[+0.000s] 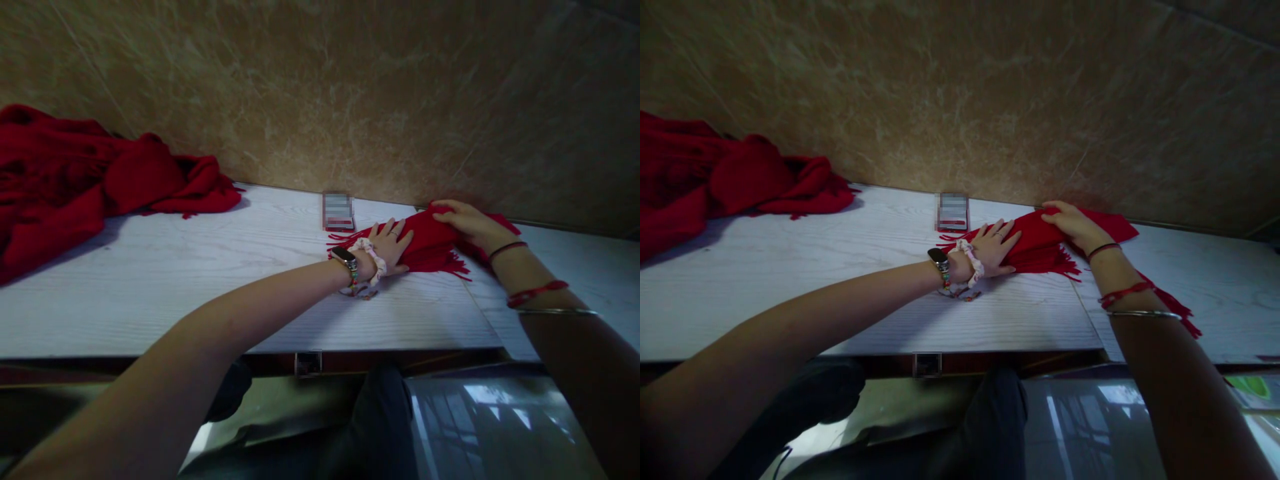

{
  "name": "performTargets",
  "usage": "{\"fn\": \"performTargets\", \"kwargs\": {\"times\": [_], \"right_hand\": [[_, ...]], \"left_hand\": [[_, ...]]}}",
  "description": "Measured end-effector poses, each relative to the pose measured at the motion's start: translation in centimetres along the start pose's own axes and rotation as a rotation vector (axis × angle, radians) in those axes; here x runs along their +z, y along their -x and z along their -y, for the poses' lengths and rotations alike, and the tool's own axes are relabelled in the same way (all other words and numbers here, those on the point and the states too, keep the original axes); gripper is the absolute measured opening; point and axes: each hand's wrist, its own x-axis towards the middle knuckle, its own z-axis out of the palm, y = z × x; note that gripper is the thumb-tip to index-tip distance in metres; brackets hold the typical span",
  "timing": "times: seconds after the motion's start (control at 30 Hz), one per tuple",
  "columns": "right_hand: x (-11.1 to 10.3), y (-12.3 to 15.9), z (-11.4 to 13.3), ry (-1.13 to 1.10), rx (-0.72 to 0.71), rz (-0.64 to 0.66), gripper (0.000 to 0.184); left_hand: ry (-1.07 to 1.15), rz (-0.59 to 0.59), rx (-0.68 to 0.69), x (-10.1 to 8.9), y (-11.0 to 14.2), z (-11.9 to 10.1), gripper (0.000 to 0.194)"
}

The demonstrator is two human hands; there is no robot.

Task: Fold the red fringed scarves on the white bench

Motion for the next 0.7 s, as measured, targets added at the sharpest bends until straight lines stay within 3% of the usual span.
{"fn": "performTargets", "kwargs": {"times": [0.17, 0.37, 0.5, 0.7], "right_hand": [[-0.3, -0.9, 0.8, 0.188, -0.133, 0.108, 0.017], [-2.3, -1.2, 1.5, 0.509, -0.307, 0.3, 0.051], [-2.3, -2.1, 1.1, 0.676, -0.383, 0.252, 0.058], [-1.1, -3.5, -1.1, 0.804, -0.419, 0.123, 0.041]], "left_hand": [[-0.015, 0.033, 0.011, -0.5, 0.2, 0.0, 0.076], [-0.037, -0.034, 0.052, 0.5, 0.3, 0.5, 0.073], [-0.029, -0.032, 0.041, 0.8, 0.4, 0.6, 0.073], [-0.015, 0.008, 0.003, 0.4, 0.4, 0.1, 0.075]]}}
